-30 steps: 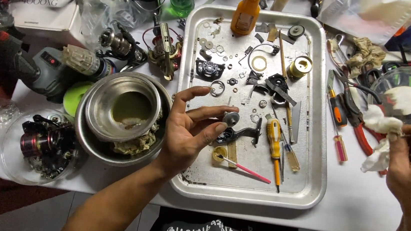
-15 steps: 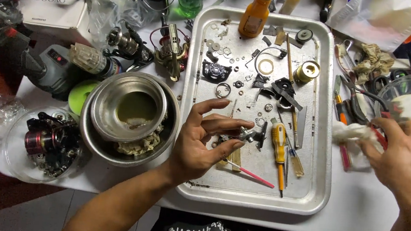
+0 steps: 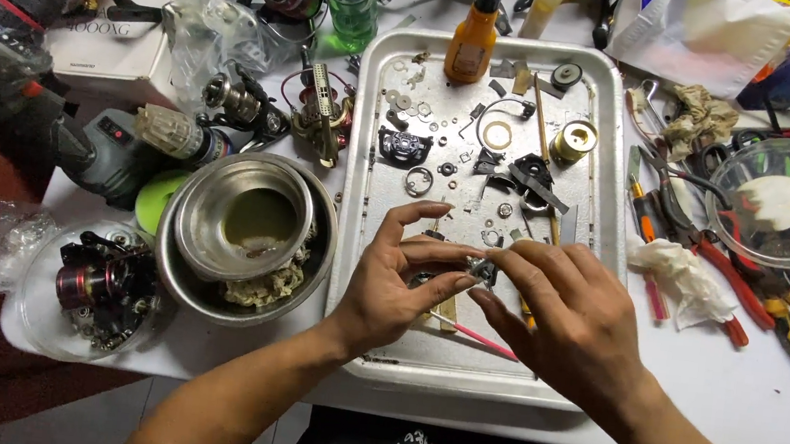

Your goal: The person assembles small mechanical components on a cluttered workbench. They use a small brush to apply a substance to a part, then use a screwdriver to tighten a screw on a black mechanical assembly. The person also wipes parts with a cloth and handles various small metal pieces and tools throughout the process.

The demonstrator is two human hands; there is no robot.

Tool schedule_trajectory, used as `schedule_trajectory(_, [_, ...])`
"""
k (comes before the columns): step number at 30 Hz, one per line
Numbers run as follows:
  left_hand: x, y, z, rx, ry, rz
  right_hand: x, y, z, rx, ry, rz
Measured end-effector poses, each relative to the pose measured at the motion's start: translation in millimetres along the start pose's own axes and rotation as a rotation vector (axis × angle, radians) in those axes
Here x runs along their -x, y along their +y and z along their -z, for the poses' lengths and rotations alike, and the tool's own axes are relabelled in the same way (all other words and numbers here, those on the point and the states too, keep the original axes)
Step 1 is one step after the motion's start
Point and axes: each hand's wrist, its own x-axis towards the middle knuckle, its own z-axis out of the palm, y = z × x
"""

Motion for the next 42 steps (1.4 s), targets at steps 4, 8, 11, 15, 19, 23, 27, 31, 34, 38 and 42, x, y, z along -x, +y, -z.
schedule_trajectory(4, [-1.0,1.8,-4.3,0.015,-0.002,0.018,-0.6,1.3,0.7,0.017,0.011,-0.001])
schedule_trajectory(8, [-1.9,7.7,-10.2,-0.052,-0.076,0.011,11.4,11.9,7.3,0.026,0.054,-0.059])
schedule_trajectory(11, [-6.4,16.5,-23.2,-0.246,-0.107,0.005,28.5,31.4,31.4,0.019,0.135,-0.196])
schedule_trajectory(15, [-34.7,-4.4,-61.3,-0.797,-0.232,-0.376,63.1,63.4,63.2,-0.063,0.262,-0.464])
schedule_trajectory(19, [-79.2,-24.7,-134.8,-1.105,-0.488,-0.306,83.5,70.4,78.6,-0.083,0.312,-0.563])
schedule_trajectory(23, [-128.6,-80.3,-178.8,-1.388,-0.433,-0.427,102.3,69.8,91.4,-0.055,0.302,-0.567])
schedule_trajectory(27, [-133.6,-90.6,-185.7,-1.566,-0.558,-0.444,125.8,77.5,94.1,-0.039,0.263,-0.574])
schedule_trajectory(31, [-138.2,-87.5,-184.2,-1.486,-0.513,-0.553,139.6,94.1,80.1,-0.235,0.35,-0.621])
schedule_trajectory(34, [-134.9,-63.4,-181.0,-1.285,-0.579,-0.377,155.3,110.6,68.7,-0.46,0.428,-0.7])
schedule_trajectory(38, [-131.2,-50.0,-176.4,-0.623,-0.58,-0.274,173.2,124.7,57.4,-1.142,0.542,-0.828])
schedule_trajectory(42, [-125.6,-49.8,-173.5,-0.187,-0.594,-0.142,163.0,115.8,59.9,-1.506,0.552,-0.715])
